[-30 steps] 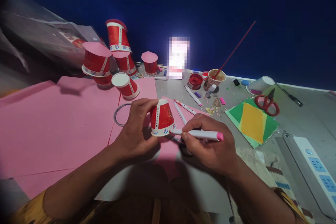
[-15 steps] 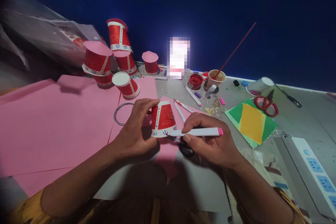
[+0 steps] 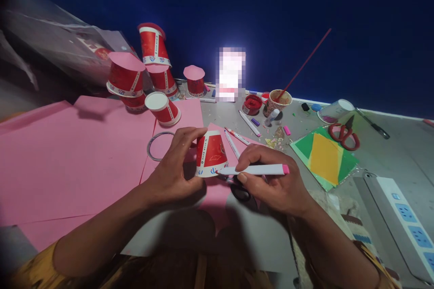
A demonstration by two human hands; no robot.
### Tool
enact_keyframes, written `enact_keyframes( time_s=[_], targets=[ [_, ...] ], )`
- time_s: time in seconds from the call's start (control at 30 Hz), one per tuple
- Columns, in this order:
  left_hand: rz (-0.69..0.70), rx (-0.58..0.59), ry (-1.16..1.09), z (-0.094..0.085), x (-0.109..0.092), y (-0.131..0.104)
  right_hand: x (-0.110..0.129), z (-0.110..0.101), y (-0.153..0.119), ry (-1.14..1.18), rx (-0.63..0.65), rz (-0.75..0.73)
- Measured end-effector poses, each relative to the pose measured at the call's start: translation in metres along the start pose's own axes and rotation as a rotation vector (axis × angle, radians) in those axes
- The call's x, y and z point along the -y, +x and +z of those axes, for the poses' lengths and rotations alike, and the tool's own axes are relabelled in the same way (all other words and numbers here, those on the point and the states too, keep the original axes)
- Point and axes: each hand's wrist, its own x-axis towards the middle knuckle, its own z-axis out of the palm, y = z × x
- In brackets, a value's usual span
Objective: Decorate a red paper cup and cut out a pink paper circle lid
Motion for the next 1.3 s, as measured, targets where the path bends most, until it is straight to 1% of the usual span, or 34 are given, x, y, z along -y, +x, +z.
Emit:
enact_keyframes(
  time_s=[0.13, 0.37, 0.53, 0.83, 0.9, 1.1, 1.3],
  targets=[
    [-0.007, -0.004, -0.01, 0.0004, -0.0005, 0.0002, 0.0002, -0.0004, 0.0004, -0.007, 0.008, 0.002],
    [0.004, -0.004, -0.005, 0.0004, 0.0015, 0.0001, 0.0006, -0.0012, -0.0008, 0.008, -0.035, 0.021],
    [0.003, -0.001, -0.01, -0.0002, 0.0006, -0.0001, 0.0004, -0.0006, -0.0002, -0.006, -0.004, 0.005],
    [-0.019, 0.013, -0.067, 0.0011, 0.0051, 0.0023, 0.0013, 0.0012, 0.0007, -0.023, 0.004, 0.02],
    [-0.008, 0.015, -0.065, 0.0008, 0.0052, 0.0023, 0.0004, 0.0003, 0.0, -0.009, -0.005, 0.019],
    [0.001, 0.025, -0.062, -0.0006, 0.0029, 0.0015, -0.0025, -0.0041, -0.0028, 0.03, -0.084, 0.054],
    [-0.007, -0.005, -0.042, -0.0024, 0.003, 0.0009, -0.0057, -0.0038, -0.004, 0.021, -0.084, 0.067]
  ],
)
